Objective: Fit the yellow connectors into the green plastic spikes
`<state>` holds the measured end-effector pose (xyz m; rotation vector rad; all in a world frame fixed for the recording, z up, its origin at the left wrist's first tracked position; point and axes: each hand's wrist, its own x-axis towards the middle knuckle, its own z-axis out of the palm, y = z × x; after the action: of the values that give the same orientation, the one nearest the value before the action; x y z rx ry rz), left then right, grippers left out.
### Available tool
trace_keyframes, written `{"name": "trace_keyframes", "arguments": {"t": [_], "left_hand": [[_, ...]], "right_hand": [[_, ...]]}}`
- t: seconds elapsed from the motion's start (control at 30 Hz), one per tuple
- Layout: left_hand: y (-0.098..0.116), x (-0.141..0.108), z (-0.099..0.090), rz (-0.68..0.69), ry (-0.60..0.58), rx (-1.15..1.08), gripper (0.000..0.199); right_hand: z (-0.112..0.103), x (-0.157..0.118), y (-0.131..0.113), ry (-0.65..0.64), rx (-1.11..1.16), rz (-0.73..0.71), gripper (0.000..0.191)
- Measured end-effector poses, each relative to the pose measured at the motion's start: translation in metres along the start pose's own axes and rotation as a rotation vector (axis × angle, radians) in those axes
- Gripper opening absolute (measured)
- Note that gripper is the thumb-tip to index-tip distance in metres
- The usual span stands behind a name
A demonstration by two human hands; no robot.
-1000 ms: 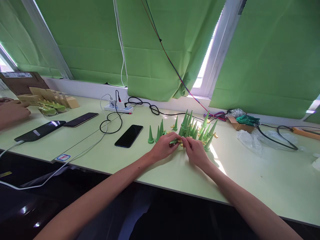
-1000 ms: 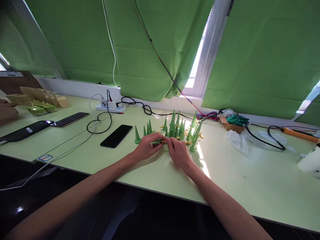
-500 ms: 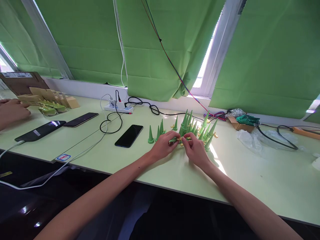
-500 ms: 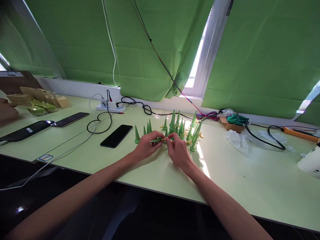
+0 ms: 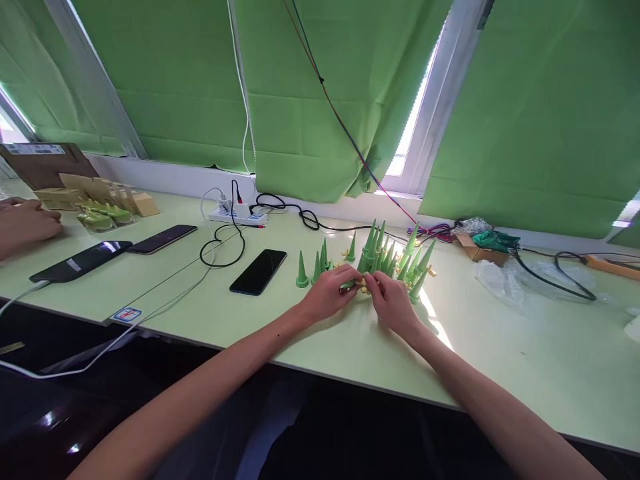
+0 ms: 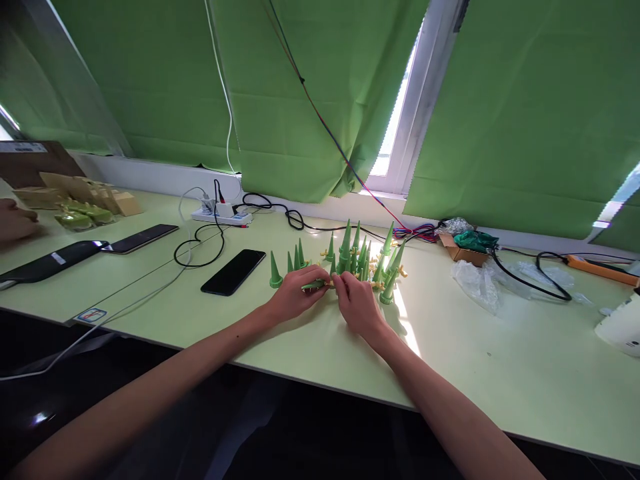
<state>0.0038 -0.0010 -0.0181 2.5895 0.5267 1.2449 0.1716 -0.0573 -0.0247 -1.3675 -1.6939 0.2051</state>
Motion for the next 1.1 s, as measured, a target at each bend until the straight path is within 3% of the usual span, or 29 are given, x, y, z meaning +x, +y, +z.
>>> {"name": "trace_keyframes", "arguments": {"t": [0.3, 0.9, 1.1], "left_hand": [[0.0, 0.001, 0.0, -0.004, 0.034, 0.01, 0.008], [0.0, -0.001, 0.001, -0.005, -0.047, -0.006, 0.009], [0.0, 0.0, 0.001, -0.03, 0.003, -0.008, 0.011]], "right_hand": [[-0.002, -0.002, -0.005, -0.058, 0.051, 0.023, 0.025], [0.002, -0.001, 0.005, -0.008, -0.092, 0.013, 0.046], [0.0, -0.002, -0.001, -0.04, -0.019, 0.021, 0.031]]}}
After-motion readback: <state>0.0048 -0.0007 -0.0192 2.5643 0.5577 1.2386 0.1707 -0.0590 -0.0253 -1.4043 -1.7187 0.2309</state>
